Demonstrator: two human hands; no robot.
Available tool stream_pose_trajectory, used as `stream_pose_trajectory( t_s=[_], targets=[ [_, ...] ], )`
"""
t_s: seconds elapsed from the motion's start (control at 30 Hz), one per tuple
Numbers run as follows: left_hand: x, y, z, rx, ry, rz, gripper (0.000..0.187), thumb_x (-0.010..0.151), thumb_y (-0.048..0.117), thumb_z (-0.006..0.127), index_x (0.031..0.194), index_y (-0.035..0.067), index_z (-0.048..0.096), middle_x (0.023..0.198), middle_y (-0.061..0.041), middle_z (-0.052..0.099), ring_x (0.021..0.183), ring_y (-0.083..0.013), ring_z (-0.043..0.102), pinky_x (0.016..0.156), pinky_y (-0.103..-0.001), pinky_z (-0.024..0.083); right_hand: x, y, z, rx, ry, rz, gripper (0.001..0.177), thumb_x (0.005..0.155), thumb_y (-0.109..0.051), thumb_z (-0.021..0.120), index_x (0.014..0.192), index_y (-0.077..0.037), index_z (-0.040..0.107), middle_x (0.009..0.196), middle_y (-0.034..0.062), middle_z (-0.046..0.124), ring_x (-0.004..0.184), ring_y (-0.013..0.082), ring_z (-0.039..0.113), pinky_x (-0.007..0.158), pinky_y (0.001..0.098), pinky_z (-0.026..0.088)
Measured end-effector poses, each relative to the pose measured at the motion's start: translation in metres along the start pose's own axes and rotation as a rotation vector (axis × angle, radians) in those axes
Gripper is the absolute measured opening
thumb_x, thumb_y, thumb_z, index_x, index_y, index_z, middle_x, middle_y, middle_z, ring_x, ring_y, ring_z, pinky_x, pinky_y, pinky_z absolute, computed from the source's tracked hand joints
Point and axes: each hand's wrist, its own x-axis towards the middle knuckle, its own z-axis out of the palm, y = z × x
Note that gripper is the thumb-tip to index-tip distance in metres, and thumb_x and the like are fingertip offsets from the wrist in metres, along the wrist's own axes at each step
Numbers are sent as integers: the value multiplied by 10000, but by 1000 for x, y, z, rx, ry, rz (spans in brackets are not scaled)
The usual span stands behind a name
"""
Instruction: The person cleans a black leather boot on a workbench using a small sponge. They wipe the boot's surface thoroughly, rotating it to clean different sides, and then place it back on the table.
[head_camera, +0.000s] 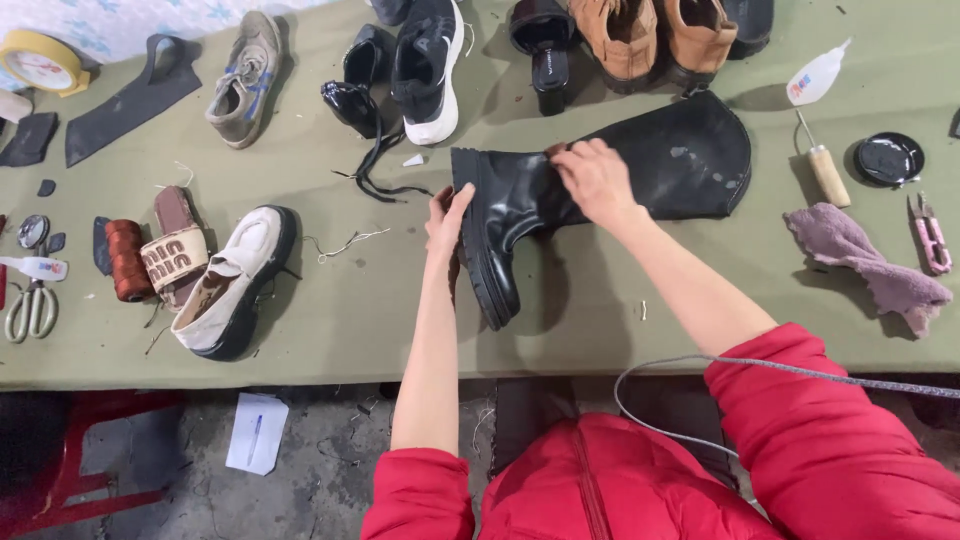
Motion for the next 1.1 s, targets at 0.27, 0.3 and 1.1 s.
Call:
stream_pose_trajectory(
  t_s=[0.27, 0.3, 1.1],
  targets=[
    [18, -6, 1, 89, 14, 6, 979, 787, 848, 620, 1526, 234, 431, 1518, -36, 519, 1386, -271, 419, 1132, -454, 172, -35, 137, -31, -271, 74, 167, 96, 937, -252, 721, 1021, -293, 742, 883, -31, 614, 888, 217, 624, 747, 363, 550],
    [18, -5, 1, 88, 18, 25, 995, 785, 864, 611, 1526, 226, 429, 1518, -38, 521, 1383, -263, 412, 1126, -454, 172, -40, 154, -37, -246, 110, 214, 116, 952, -228, 736, 1051, -286, 748, 889, -16, 615, 877, 243, 631, 748, 379, 558],
    [17, -5, -1, 124, 17, 51, 1061, 781, 898, 583, 1537, 175, 410, 1526, -64, 524, 1394, -295, 422, 1163, -485, 173, -29, 124, 4, -448, 19, 187, 123, 922, -287, 681, 1037, -322, 705, 963, -55, 621, 952, 178, 598, 777, 354, 506]
  ],
)
